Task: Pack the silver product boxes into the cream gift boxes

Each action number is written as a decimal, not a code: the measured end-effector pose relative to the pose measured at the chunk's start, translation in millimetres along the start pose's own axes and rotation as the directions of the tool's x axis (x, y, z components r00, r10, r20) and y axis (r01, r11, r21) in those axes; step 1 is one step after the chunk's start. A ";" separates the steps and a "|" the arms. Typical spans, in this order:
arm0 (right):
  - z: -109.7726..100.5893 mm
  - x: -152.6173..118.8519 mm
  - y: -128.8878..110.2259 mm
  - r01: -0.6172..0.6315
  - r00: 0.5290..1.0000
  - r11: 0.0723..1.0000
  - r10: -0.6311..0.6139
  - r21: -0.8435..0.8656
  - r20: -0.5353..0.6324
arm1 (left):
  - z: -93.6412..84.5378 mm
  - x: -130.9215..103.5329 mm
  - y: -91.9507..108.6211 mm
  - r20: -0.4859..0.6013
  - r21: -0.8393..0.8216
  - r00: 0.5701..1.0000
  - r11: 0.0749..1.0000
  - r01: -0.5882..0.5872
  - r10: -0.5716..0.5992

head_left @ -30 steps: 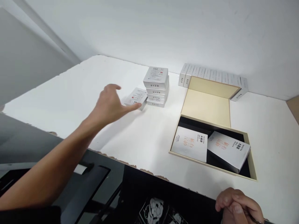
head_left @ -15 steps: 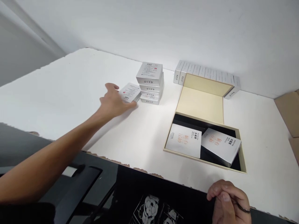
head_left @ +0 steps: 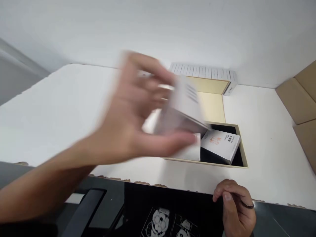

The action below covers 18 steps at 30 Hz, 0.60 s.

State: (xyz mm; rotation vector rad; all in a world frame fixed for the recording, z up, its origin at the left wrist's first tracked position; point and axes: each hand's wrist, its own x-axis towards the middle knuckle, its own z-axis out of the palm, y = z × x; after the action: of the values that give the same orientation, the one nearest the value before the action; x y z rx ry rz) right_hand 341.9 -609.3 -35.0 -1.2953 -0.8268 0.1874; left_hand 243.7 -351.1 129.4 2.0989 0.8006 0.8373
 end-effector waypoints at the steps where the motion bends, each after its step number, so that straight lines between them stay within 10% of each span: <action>1: 1.1 0.4 -1.0 0.000 1.000 1.000 0.000 -0.006 -0.009 | 19.2 3.4 6.8 0.177 -0.031 0.978 0.994 -0.109 0.113; 5: 5.1 -0.9 -2.1 -0.006 1.000 1.000 0.006 -0.010 -0.019 | 89.7 21.3 21.9 0.758 -0.151 0.503 0.862 -0.484 0.415; 7: 6.8 -2.2 -2.0 0.003 0.999 1.000 -0.003 -0.016 -0.035 | 111.1 28.5 24.4 0.852 -0.137 0.367 0.835 -0.533 0.374; 11: 8.3 -3.6 -2.2 0.007 1.000 0.999 -0.008 -0.036 -0.019 | 121.5 34.9 24.4 0.923 -0.065 0.294 0.854 -0.516 0.248; 18: 2.8 -10.0 4.9 0.009 0.999 0.999 -0.007 -0.034 0.041 | 121.9 27.4 14.3 0.940 0.116 0.328 0.818 -0.563 0.092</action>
State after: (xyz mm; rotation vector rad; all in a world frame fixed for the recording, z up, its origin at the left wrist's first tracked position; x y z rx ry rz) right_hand 334.6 -611.3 -43.7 -1.3233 -0.8731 0.1948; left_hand 356.2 -386.0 85.3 2.6730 -0.1439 -0.4948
